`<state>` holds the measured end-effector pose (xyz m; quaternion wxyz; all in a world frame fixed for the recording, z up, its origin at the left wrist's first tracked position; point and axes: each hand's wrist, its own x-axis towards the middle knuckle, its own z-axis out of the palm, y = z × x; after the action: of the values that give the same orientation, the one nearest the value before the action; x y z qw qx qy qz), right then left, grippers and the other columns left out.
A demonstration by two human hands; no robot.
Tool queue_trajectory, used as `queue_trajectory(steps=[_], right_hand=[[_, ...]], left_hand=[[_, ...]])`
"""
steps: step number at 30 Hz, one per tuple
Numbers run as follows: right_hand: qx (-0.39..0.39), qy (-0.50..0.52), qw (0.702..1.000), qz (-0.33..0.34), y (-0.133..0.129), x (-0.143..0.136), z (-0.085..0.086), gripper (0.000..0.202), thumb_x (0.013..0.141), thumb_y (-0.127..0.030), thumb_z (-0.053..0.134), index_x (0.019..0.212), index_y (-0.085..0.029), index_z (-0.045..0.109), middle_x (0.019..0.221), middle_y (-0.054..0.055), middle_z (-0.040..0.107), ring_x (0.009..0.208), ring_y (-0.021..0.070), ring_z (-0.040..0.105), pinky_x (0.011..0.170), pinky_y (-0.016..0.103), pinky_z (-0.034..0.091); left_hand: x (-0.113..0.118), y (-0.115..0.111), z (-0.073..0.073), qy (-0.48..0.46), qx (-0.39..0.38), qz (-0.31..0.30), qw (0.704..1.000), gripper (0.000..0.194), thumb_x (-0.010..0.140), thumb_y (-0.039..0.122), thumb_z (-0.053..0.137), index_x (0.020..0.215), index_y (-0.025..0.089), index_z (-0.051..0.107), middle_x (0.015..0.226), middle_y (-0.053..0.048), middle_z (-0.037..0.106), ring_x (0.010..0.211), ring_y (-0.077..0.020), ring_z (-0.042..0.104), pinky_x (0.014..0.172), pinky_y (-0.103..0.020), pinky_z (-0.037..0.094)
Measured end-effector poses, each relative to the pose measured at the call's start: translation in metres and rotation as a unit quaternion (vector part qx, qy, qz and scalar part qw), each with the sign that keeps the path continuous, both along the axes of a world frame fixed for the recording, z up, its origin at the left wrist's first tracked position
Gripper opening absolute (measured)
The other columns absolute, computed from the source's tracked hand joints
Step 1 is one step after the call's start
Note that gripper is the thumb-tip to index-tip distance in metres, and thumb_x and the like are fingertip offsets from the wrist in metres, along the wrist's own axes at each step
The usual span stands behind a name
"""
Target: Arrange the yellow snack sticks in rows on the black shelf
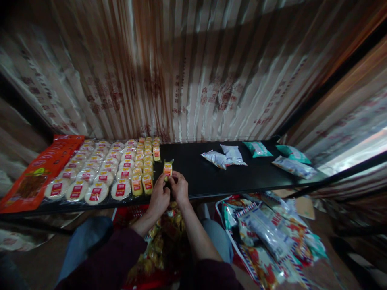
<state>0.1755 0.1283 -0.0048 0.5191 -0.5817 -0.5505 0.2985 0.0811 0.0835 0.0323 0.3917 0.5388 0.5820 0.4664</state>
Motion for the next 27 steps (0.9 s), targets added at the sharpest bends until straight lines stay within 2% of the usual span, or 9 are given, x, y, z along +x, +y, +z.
queue_trajectory(steps=[13, 17, 23, 27], right_hand=[[-0.011, -0.009, 1.0, 0.0, 0.024, -0.003, -0.007, 0.022, 0.073, -0.032, 0.059, 0.091, -0.021, 0.066, 0.088, 0.004, 0.068, 0.08, 0.02, 0.063, 0.079, 0.034, 0.051], [-0.008, -0.025, 1.0, 0.015, 0.032, -0.005, -0.004, 0.021, 0.073, -0.029, 0.057, 0.089, -0.021, 0.068, 0.085, 0.004, 0.068, 0.079, 0.0193, 0.063, 0.079, 0.034, 0.051], [-0.007, -0.027, 0.999, 0.017, 0.04, -0.01, 0.002, 0.023, 0.073, -0.031, 0.058, 0.089, -0.02, 0.069, 0.085, 0.004, 0.067, 0.078, 0.0192, 0.063, 0.079, 0.034, 0.051], [-0.008, -0.018, 1.0, 0.019, 0.045, -0.013, 0.002, 0.023, 0.072, -0.029, 0.057, 0.09, -0.019, 0.068, 0.088, 0.005, 0.067, 0.078, 0.0187, 0.062, 0.079, 0.033, 0.051]], left_hand=[[0.0, 0.019, 0.014, 0.023, -0.036, 0.008, 0.999, 0.046, 0.081, 0.01, 0.044, 0.125, 0.008, 0.053, 0.141, -0.016, 0.047, 0.134, -0.02, 0.039, 0.115, -0.032, 0.026], [0.0, 0.026, 0.02, 0.034, -0.039, 0.006, 0.999, 0.041, 0.082, 0.011, 0.042, 0.121, 0.011, 0.056, 0.14, -0.014, 0.048, 0.135, -0.0188, 0.038, 0.115, -0.034, 0.025], [-0.001, 0.036, 0.02, 0.047, -0.016, 0.007, 0.999, 0.036, 0.083, 0.014, 0.042, 0.115, 0.014, 0.059, 0.135, -0.013, 0.052, 0.128, -0.0209, 0.046, 0.109, -0.036, 0.035], [-0.001, 0.043, 0.022, 0.057, -0.033, 0.02, 0.998, 0.035, 0.084, 0.015, 0.041, 0.114, 0.012, 0.06, 0.135, -0.016, 0.052, 0.128, -0.0226, 0.046, 0.109, -0.037, 0.035]])
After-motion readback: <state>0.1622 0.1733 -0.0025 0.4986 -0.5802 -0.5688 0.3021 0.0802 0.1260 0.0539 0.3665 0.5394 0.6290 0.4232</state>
